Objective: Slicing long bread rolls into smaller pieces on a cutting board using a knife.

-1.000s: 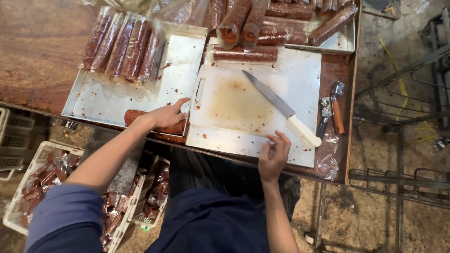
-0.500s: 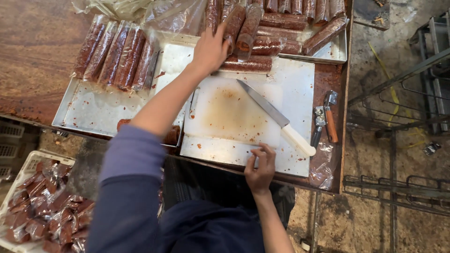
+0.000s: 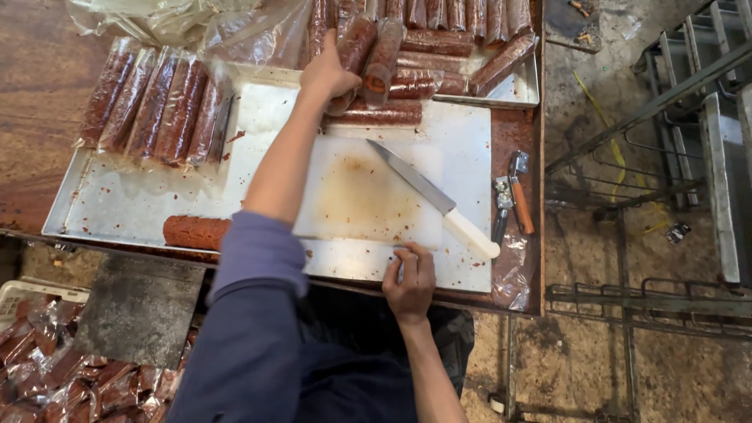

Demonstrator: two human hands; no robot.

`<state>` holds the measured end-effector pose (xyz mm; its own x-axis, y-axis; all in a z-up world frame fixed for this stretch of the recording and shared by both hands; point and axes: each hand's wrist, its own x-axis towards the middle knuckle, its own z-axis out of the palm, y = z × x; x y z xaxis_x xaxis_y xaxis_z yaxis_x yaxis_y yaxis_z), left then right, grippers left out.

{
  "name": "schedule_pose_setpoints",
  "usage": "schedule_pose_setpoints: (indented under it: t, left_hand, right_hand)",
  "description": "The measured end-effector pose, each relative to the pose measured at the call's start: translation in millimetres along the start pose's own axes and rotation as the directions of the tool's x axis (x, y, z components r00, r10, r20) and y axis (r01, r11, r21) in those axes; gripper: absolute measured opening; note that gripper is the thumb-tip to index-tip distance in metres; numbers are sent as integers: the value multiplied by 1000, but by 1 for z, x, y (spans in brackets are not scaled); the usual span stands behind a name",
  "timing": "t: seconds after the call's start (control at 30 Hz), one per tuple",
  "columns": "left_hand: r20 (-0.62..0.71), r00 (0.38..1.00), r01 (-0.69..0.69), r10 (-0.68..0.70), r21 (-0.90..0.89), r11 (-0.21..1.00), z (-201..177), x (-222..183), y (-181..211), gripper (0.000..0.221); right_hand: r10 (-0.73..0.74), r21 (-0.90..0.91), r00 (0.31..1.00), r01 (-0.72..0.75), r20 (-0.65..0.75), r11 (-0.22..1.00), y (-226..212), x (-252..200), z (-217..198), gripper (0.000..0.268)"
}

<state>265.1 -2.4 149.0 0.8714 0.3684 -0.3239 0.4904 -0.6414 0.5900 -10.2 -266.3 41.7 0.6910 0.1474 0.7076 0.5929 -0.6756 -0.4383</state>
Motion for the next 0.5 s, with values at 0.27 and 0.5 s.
schedule_pose_setpoints:
  t: [0.27, 0.5]
  left_hand:
    - [-271, 736, -652, 621, -530, 541, 41, -209, -63, 95]
    - [68, 699, -593, 712, -501, 630, 142, -331, -84, 97]
  right_hand:
    - [345, 275, 927, -373, 147, 886, 16, -15, 2, 16]
    - [476, 589, 398, -721, 784, -365, -6, 14, -9, 52]
